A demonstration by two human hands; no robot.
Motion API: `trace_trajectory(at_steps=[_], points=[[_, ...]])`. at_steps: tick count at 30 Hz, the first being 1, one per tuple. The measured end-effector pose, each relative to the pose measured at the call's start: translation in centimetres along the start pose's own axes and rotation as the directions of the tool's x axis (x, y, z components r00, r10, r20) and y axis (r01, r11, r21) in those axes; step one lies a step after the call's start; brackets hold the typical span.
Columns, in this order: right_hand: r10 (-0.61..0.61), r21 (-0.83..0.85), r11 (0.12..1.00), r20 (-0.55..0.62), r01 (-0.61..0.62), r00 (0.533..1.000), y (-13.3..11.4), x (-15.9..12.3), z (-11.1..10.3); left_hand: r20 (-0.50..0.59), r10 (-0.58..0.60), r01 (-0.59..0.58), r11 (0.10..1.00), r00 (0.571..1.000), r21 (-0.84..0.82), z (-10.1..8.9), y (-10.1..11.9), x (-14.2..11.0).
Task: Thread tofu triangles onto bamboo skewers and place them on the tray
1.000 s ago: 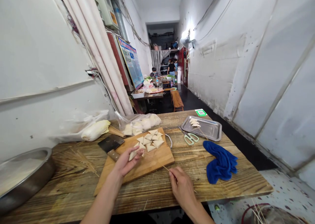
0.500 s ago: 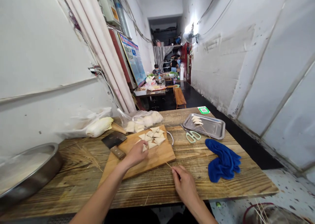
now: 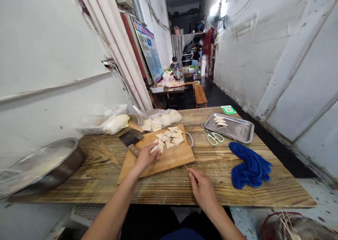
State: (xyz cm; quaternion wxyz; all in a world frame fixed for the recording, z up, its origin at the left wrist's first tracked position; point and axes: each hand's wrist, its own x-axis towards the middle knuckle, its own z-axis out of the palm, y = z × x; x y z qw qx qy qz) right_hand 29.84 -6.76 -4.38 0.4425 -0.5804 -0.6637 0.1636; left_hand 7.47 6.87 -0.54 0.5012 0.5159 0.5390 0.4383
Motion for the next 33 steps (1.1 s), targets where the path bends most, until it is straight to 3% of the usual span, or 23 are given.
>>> trace_trajectory(at_steps=[2, 5, 8, 11, 13, 15, 17, 20, 22, 24, 27, 33], points=[[0.001, 0.002, 1.000, 0.010, -0.001, 1.000, 0.1, -0.2, 0.3, 0.026, -0.094, 0.097, 0.964, 0.995, -0.249, 0.4, -0.3, -0.5], [-0.008, 0.012, 1.000, 0.052, 0.007, 0.999, -0.2, -0.4, 0.5, 0.129, -0.115, 0.164, 0.855, 0.985, -0.492, 1.1, -0.8, -1.6], [-0.115, -0.053, 0.992, 0.009, 0.115, 0.993, -0.9, 0.0, -0.2, 0.216, -0.097, 0.209, 0.778, 0.972, -0.592, 1.3, -1.3, -2.3], [-0.233, -0.253, 0.945, -0.083, 0.206, 0.969, -1.6, 0.9, -1.8, 0.205, -0.123, 0.230, 0.712, 0.971, -0.664, 1.3, -1.5, -2.5], [-0.278, -0.281, 0.925, -0.045, 0.255, 0.960, -2.1, 1.4, -3.0, 0.158, -0.146, 0.215, 0.674, 0.977, -0.707, 1.2, -1.5, -2.4], [-0.297, -0.181, 0.938, 0.025, 0.297, 0.954, -2.5, 1.6, -3.7, 0.145, -0.163, 0.216, 0.645, 0.976, -0.733, 1.2, -1.4, -2.3], [-0.258, -0.041, 0.964, 0.070, 0.261, 0.964, -2.8, 1.4, -3.6, 0.151, -0.184, 0.234, 0.618, 0.971, -0.751, 1.4, -1.4, -2.3], [-0.057, 0.142, 0.989, 0.058, 0.048, 0.997, -2.9, 0.8, -2.2, 0.144, -0.231, 0.255, 0.584, 0.962, -0.771, 1.8, -1.6, -2.5], [0.074, 0.259, 0.962, 0.058, -0.087, 0.996, -2.7, 0.5, -0.9, 0.163, -0.286, 0.302, 0.557, 0.944, -0.773, 2.1, -1.6, -2.6], [0.118, 0.354, 0.923, 0.117, -0.153, 0.986, -2.6, 0.4, 0.1, 0.205, -0.355, 0.375, 0.519, 0.912, -0.769, 2.3, -1.6, -2.8], [0.064, 0.341, 0.930, 0.212, -0.135, 0.975, -2.7, 0.1, 0.6, 0.228, -0.433, 0.432, 0.464, 0.872, -0.773, 2.4, -1.2, -2.9], [-0.003, 0.163, 0.986, 0.225, -0.035, 0.974, -3.2, -0.8, 0.7, 0.167, -0.468, 0.399, 0.457, 0.868, -0.795, 2.3, -0.6, -3.1]])
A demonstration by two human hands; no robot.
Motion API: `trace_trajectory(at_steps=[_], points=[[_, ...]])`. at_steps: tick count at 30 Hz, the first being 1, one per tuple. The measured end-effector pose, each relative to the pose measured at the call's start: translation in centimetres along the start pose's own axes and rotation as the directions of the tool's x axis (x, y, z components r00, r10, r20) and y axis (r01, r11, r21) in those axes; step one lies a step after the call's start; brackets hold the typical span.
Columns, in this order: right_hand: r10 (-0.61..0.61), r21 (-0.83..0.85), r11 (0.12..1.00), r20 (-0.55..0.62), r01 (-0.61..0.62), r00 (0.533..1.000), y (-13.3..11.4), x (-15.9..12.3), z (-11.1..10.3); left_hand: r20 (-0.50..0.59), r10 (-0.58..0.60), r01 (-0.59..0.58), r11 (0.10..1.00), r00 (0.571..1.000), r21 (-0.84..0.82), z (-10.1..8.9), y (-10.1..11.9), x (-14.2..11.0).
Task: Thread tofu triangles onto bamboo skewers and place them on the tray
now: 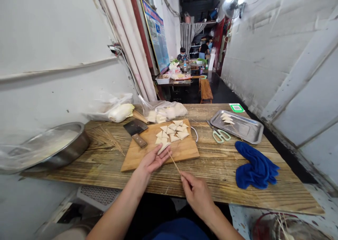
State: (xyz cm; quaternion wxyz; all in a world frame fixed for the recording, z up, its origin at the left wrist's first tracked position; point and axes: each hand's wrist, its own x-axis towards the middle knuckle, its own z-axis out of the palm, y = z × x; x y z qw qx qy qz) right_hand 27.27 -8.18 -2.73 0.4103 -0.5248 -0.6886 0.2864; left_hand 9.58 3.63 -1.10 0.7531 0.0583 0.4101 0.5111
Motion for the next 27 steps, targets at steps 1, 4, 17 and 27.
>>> trace_trajectory(at_steps=[1, 4, 17, 27], points=[[-0.006, -0.006, 1.000, -0.001, 0.006, 1.000, 0.0, -0.1, 0.1, -0.003, 0.000, 0.000, 1.000, 1.000, 0.000, 0.0, 0.0, -0.1], [-0.026, -0.021, 0.999, 0.018, 0.027, 0.999, 0.1, -0.2, 0.4, -0.002, -0.004, 0.004, 1.000, 1.000, -0.003, 0.1, -0.1, -0.3], [-0.032, -0.023, 0.999, 0.001, 0.032, 0.999, 0.1, -0.1, 0.6, 0.021, -0.023, 0.023, 0.999, 1.000, 0.030, 0.9, -0.1, -1.1], [-0.032, -0.038, 0.999, -0.017, 0.032, 0.999, 0.2, -0.1, 0.7, 0.062, 0.009, -0.013, 0.997, 0.998, 0.072, 0.7, -0.3, -1.2]])
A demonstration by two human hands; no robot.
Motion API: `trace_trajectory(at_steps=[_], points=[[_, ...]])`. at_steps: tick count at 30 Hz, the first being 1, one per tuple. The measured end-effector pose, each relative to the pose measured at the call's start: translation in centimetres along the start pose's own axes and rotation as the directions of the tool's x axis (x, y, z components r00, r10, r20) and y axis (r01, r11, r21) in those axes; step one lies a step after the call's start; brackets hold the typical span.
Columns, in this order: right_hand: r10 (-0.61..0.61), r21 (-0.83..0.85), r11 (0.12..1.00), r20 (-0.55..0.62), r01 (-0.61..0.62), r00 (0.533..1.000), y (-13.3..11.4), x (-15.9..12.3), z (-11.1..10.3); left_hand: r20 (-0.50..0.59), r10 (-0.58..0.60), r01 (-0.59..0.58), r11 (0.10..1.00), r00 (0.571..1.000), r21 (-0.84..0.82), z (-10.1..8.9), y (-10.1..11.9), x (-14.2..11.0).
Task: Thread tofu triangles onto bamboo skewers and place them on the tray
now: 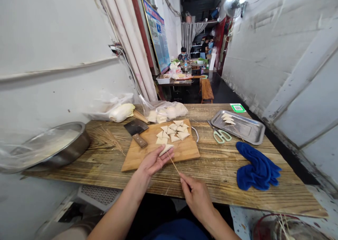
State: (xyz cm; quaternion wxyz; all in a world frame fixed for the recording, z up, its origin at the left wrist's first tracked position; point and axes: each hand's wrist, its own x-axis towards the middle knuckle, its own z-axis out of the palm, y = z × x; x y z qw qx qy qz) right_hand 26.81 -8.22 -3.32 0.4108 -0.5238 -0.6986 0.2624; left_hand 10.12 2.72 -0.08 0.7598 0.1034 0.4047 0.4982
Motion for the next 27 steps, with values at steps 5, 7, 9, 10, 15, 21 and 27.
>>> trace_trajectory(at_steps=[5, 7, 9, 10, 15, 21, 27], points=[[0.006, 0.005, 1.000, 0.014, -0.006, 1.000, -0.1, -0.1, 0.0, -0.002, 0.007, -0.007, 1.000, 1.000, 0.030, 0.1, -0.1, -0.2], [0.013, -0.006, 1.000, 0.018, -0.013, 1.000, -0.3, -0.2, -0.1, 0.010, 0.010, -0.010, 0.999, 1.000, 0.047, 0.2, -0.3, -0.4], [0.021, -0.022, 1.000, 0.023, -0.020, 1.000, -0.6, -0.2, -0.1, 0.024, 0.014, -0.016, 0.998, 1.000, 0.064, 0.3, -0.5, -0.6], [0.024, -0.028, 0.999, 0.027, -0.023, 0.999, -0.8, -0.3, -0.1, 0.030, 0.019, -0.021, 0.997, 0.999, 0.074, 0.3, -0.6, -0.7], [0.028, -0.022, 0.999, 0.027, -0.028, 0.999, -1.0, -0.4, -0.1, 0.057, 0.049, -0.056, 0.990, 0.997, 0.132, 0.4, -0.9, -1.2], [-0.007, -0.017, 1.000, -0.018, 0.007, 1.000, -0.4, -0.4, 0.7, 0.125, 0.079, -0.100, 0.981, 0.989, 0.169, 0.4, -1.3, -1.6], [-0.106, -0.057, 0.993, -0.068, 0.102, 0.992, 0.2, -0.6, 1.1, 0.214, 0.160, -0.191, 0.972, 0.964, 0.137, 0.7, -1.3, -2.3]])
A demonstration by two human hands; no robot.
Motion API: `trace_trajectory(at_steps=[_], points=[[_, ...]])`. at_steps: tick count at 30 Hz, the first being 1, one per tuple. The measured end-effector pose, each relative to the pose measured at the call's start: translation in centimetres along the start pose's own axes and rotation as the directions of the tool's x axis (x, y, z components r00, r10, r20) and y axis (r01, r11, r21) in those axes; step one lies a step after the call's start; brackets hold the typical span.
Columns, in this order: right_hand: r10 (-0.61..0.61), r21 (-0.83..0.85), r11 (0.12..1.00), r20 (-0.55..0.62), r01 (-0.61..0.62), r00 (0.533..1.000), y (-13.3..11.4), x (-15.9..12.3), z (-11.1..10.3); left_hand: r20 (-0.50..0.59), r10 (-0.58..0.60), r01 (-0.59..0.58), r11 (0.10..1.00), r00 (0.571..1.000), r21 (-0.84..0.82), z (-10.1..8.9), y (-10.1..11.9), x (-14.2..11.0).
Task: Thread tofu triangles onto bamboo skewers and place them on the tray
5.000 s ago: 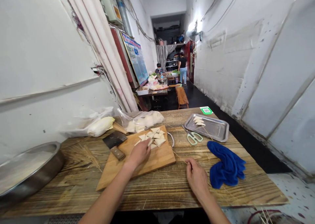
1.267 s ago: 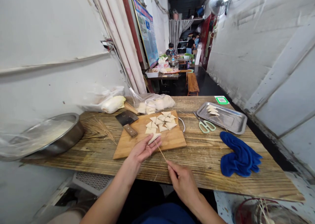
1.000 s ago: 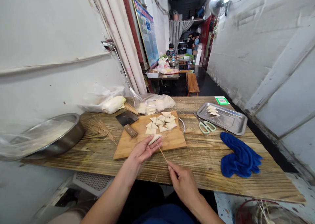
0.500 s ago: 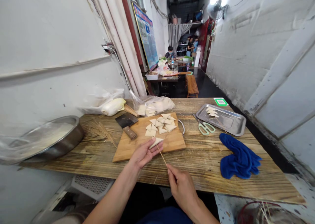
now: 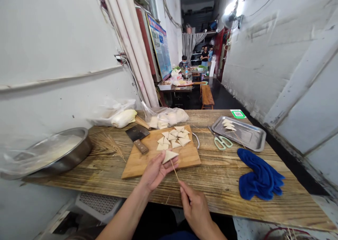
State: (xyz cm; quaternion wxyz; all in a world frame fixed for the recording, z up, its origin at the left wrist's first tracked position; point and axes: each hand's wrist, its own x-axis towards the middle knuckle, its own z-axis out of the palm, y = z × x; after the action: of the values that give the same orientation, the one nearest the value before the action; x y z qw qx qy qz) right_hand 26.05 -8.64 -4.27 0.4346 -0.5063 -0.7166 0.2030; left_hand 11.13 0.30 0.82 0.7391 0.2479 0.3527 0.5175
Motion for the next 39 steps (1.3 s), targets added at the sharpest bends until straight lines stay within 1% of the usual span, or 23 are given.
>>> trace_trajectory(at_steps=[8, 10, 14, 17, 20, 24, 32, 39], points=[[-0.135, -0.015, 0.991, -0.015, 0.134, 0.991, 0.5, -0.2, -0.7, -0.011, 0.080, -0.079, 0.995, 0.997, 0.064, 0.9, 0.7, -1.2], [-0.171, -0.022, 0.985, -0.027, 0.170, 0.985, 0.5, -0.3, -0.7, 0.005, 0.106, -0.106, 0.991, 0.994, 0.076, 1.2, 0.8, -1.6], [-0.262, -0.047, 0.964, -0.045, 0.260, 0.964, -0.2, -0.4, -1.1, 0.060, 0.155, -0.159, 0.983, 0.986, 0.086, 1.9, 0.9, -2.5], [-0.312, -0.075, 0.949, -0.068, 0.307, 0.948, -1.3, -0.3, -1.7, 0.083, 0.154, -0.161, 0.983, 0.985, 0.083, 2.2, 1.0, -3.3], [-0.318, -0.110, 0.944, -0.065, 0.310, 0.946, -2.1, -0.2, -2.4, 0.105, 0.148, -0.156, 0.985, 0.983, 0.068, 2.5, 1.1, -4.1], [-0.317, -0.123, 0.943, -0.057, 0.309, 0.947, -2.5, -0.2, -2.7, 0.107, 0.136, -0.142, 0.988, 0.985, 0.058, 2.8, 1.2, -4.7], [-0.235, -0.086, 0.970, -0.080, 0.228, 0.969, -2.6, -0.4, -2.5, 0.070, 0.123, -0.127, 0.990, 0.990, 0.062, 2.9, 1.0, -4.8], [-0.253, -0.113, 0.964, -0.102, 0.241, 0.962, -2.5, -0.5, -2.0, 0.096, 0.101, -0.107, 0.992, 0.990, 0.060, 3.1, 0.7, -4.9]])
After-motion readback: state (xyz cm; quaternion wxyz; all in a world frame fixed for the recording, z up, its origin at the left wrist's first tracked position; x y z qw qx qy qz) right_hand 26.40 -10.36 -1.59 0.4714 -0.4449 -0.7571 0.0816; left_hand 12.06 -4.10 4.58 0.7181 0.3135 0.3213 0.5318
